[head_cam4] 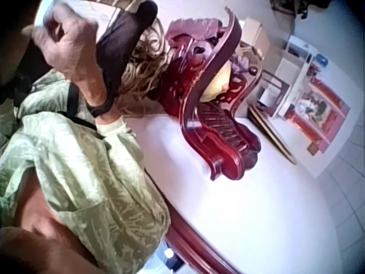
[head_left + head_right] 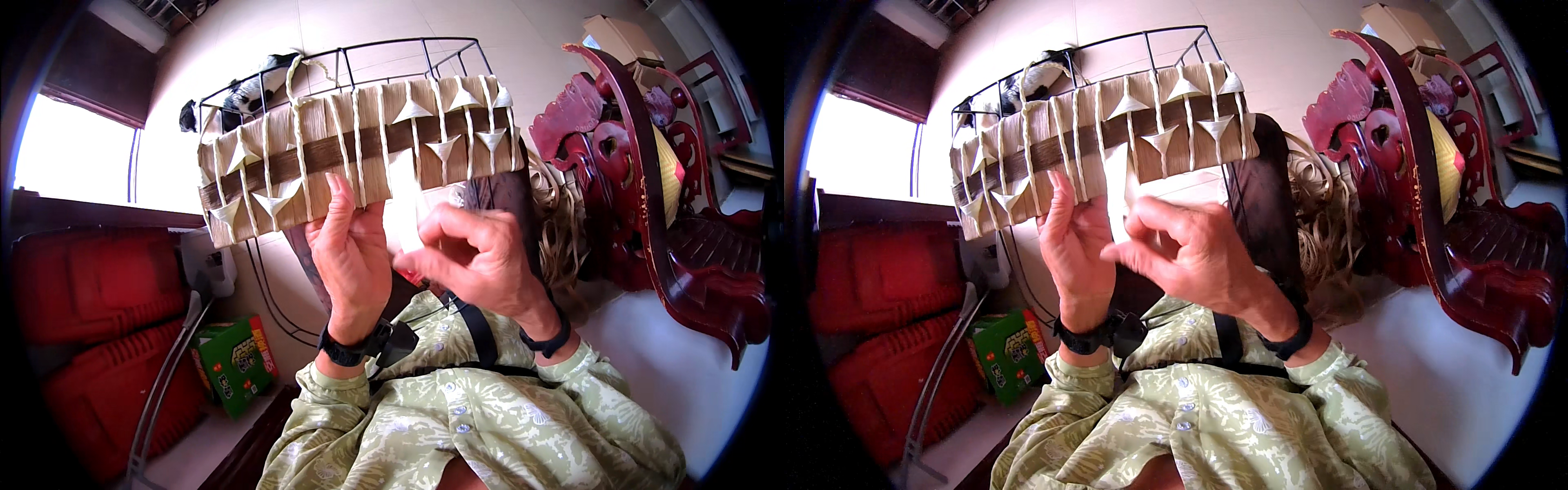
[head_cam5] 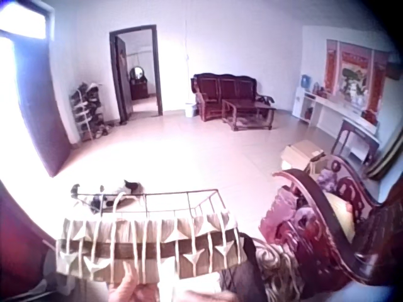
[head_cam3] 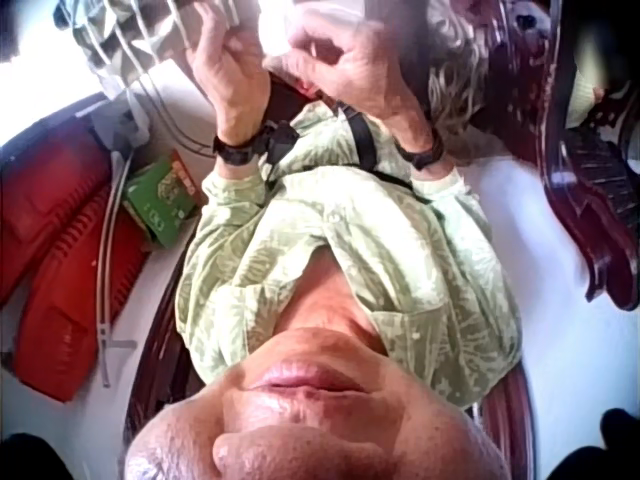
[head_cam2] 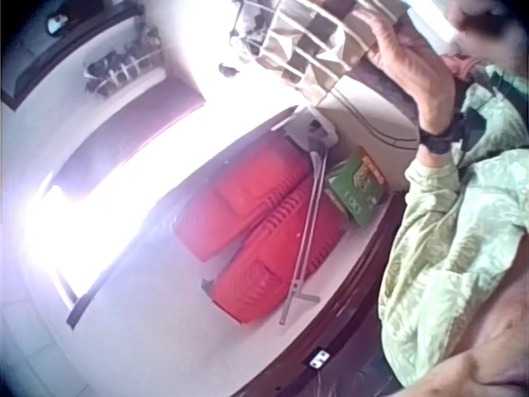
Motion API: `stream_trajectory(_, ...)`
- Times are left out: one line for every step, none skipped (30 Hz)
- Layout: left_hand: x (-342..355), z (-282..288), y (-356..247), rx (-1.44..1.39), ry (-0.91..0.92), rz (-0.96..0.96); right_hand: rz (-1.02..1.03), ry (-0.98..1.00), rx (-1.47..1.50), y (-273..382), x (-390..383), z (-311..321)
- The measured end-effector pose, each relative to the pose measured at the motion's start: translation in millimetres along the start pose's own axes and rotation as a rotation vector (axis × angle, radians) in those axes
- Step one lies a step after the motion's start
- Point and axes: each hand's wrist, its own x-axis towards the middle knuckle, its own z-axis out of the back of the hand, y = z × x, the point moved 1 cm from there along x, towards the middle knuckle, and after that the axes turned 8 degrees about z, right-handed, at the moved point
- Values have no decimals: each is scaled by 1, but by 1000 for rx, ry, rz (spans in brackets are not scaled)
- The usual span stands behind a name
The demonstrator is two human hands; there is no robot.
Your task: The person weaves white strips through a wooden frame with horizontal strings, folding and tucking the ends by hand to secure them.
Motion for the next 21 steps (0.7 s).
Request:
stream_trajectory(4, 9, 1, -41, 37, 27, -199, 74, 273, -3, -6, -3)
stream_trajectory(7, 13, 0, -82, 73, 54, -296, 240, 451, 2, -9, 0)
stream_trajectory(7, 11, 0, -104, 60, 63, -218, 338, 283, 3, -17, 0)
stream_trajectory(7, 9, -3, -109, 43, 54, -207, 411, 249, 1, -27, -1)
stream_trajectory(5, 5, -5, -94, 54, 40, -188, 484, 218, -1, -37, -3)
stream_trajectory(4, 3, -7, -80, 60, 29, -257, 529, 305, -2, -47, -4)
stream_trajectory(2, 4, -8, -29, 54, 16, -133, 601, 181, -11, -56, 2)
stream_trajectory(1, 4, -11, -45, 61, 4, -286, 770, 47, -17, -55, 20)
stream_trajectory(2, 4, -10, -78, 75, 9, -230, 582, -78, -27, -62, 35)
stream_trajectory(4, 2, -11, -99, 88, 8, -389, 229, -78, -33, -59, 48)
stream_trajectory(9, -2, -14, -76, 97, -14, -408, -118, -31, -38, -51, 59)
stream_trajectory(15, 3, -18, -74, 236, -29, -416, -309, -198, -43, -39, 73)
stream_trajectory(19, -2, -21, -114, 258, -39, -225, -449, -350, -55, -29, 87)
stream_trajectory(23, -11, -23, -154, 279, -49, -143, -480, -261, -61, -21, 93)
stream_trajectory(26, -21, -25, -180, 340, -88, -98, -473, -112, -60, -7, 92)
stream_trajectory(23, -33, -29, -234, 407, -63, -53, -458, 41, -54, 6, 88)
stream_trajectory(19, -47, -31, -289, 474, -37, -55, -441, -26, -46, 13, 87)
stream_trajectory(17, -60, -32, -343, 547, -15, -8, -462, -25, -41, 21, 86)
stream_trajectory(15, -63, -25, -343, 417, -38, 27, -481, -30, -36, 25, 85)
stream_trajectory(10, -69, -20, -332, 361, -46, 61, -499, -35, -31, 31, 82)
stream_trajectory(8, -69, -13, -351, 344, -40, 102, -522, 85, -24, 36, 78)
